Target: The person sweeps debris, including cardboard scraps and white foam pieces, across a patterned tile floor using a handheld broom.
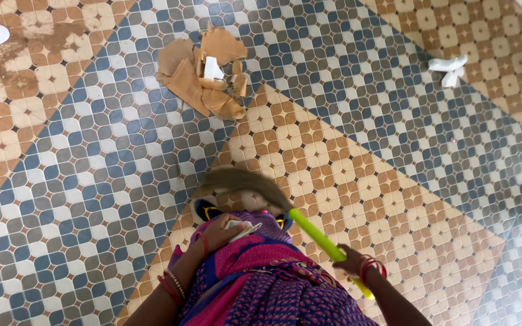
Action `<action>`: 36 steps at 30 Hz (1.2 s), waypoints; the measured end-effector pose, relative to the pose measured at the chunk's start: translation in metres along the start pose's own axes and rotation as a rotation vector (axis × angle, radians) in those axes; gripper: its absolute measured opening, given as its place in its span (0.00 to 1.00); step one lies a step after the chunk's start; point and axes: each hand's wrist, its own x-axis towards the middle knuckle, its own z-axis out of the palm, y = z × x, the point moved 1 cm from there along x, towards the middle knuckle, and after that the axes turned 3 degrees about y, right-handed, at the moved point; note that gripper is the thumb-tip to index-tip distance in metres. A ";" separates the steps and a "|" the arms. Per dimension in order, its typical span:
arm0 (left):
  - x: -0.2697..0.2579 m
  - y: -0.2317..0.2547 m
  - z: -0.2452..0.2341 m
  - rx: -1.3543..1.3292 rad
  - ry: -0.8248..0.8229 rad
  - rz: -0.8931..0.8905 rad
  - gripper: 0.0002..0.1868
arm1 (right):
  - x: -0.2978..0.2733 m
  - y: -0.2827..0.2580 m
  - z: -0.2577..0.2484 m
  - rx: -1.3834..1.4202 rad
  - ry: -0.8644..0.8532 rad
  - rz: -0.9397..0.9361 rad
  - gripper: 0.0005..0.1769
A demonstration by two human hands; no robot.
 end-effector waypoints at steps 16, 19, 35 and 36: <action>0.087 0.108 0.199 0.517 -0.351 0.000 0.33 | 0.066 0.141 -0.016 0.300 0.468 -0.166 0.45; 0.108 0.124 0.221 0.477 -0.392 0.052 0.32 | 0.027 0.202 0.027 0.261 0.375 -0.069 0.48; 0.250 0.210 0.224 0.493 -0.500 0.173 0.30 | 0.052 0.185 -0.059 0.309 0.523 0.116 0.37; 0.267 0.219 0.217 0.504 -0.533 0.178 0.31 | 0.072 0.160 -0.082 0.361 0.571 0.095 0.36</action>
